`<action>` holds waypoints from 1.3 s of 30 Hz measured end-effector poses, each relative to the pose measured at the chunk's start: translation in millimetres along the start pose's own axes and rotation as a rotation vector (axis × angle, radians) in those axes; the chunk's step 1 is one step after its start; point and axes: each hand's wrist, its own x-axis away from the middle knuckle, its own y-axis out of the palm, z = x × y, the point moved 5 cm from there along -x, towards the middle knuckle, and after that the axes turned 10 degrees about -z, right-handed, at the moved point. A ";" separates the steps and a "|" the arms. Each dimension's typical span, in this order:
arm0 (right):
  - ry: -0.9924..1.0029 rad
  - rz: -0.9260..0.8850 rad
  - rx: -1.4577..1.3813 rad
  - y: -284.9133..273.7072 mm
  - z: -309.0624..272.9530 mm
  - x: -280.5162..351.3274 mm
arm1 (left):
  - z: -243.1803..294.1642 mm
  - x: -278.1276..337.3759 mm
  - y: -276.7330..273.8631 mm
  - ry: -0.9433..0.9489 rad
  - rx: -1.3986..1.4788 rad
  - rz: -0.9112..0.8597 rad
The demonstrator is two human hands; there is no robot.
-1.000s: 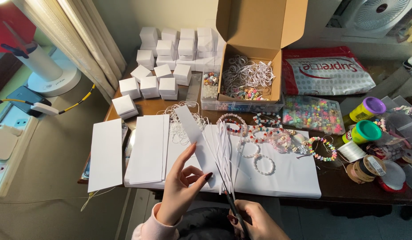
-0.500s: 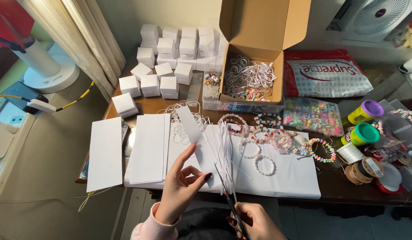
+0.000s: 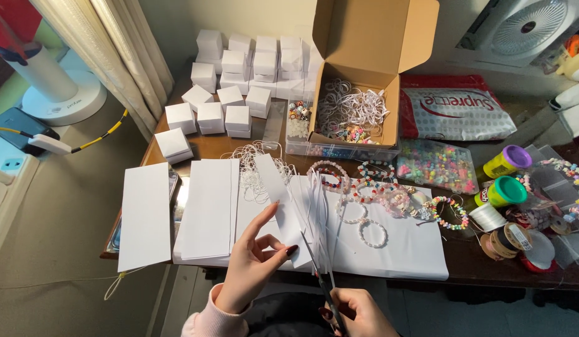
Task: The person cuts a stack of white rectangular paper sheets into thin strips using scissors. They hold the paper with their left hand and operate the scissors with their right hand, repeatedly trimming the sheets into narrow pieces.
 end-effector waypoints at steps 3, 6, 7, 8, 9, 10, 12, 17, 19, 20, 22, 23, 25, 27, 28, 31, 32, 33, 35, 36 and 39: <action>0.154 0.084 -0.030 5.9 -11.9 4.5 | 2.0 -0.7 -1.7 -0.014 0.006 -0.017; 0.038 -0.012 0.048 0.5 1.0 -2.0 | -3.5 0.2 -1.2 -0.051 0.050 -0.043; 0.039 -0.012 0.049 3.0 -3.4 -1.8 | -4.5 -0.3 -0.4 -0.050 0.051 -0.042; 0.056 0.004 0.043 4.7 -6.9 -1.4 | -5.8 -0.8 0.8 -0.056 0.044 -0.049; 0.074 0.019 0.039 6.3 -10.5 -1.3 | -7.1 -1.4 1.8 -0.060 0.037 -0.054; 0.074 0.018 0.041 4.5 -3.6 -3.4 | -5.9 -1.1 1.0 -0.059 0.038 -0.053; 0.009 -0.009 -0.003 1.6 7.5 -7.8 | -3.4 -0.8 0.1 -0.059 0.015 -0.055; 0.126 0.083 0.014 8.7 -11.0 -2.6 | -4.4 -1.8 0.6 -0.066 0.048 -0.025; 0.144 0.115 0.030 8.8 -14.4 -1.0 | -5.4 -2.1 1.1 -0.058 0.049 -0.024; 0.163 0.123 0.031 9.2 -16.2 0.3 | -5.4 -2.3 1.4 -0.049 0.044 -0.024; 0.180 0.129 0.031 4.7 -6.6 0.0 | -3.5 -2.0 2.2 -0.041 0.037 -0.024; 0.112 0.094 0.046 1.1 1.2 -2.7 | -1.2 -2.1 3.2 -0.035 0.035 -0.029; 0.042 0.059 0.059 -0.7 4.4 -4.3 | 2.4 -2.4 5.7 -0.029 0.030 -0.036; 0.028 0.081 0.002 2.1 -4.5 -2.8 | 4.8 -2.6 8.2 -0.039 0.011 -0.037; 0.026 0.080 0.000 4.8 -10.2 -1.4 | 2.4 -2.8 9.4 -0.040 0.008 -0.038; 0.023 0.052 -0.120 12.2 -20.0 2.2 | -3.2 -3.1 15.0 -0.050 0.034 -0.062; 0.017 0.058 -0.116 12.4 -20.3 2.2 | -3.1 -3.1 16.4 -0.055 0.020 -0.064; 0.010 0.065 -0.112 12.3 -20.8 2.4 | -3.0 -3.1 18.1 -0.060 0.007 -0.066; -0.020 0.051 -0.120 5.9 -5.5 -2.6 | -5.1 -3.3 20.8 -0.057 0.010 -0.070; -0.049 0.037 -0.125 3.2 1.5 -5.1 | -6.1 -3.2 22.1 -0.054 0.015 -0.072; -0.021 0.058 -0.080 10.6 -23.2 3.2 | -2.2 -2.9 25.3 -0.032 0.029 -0.066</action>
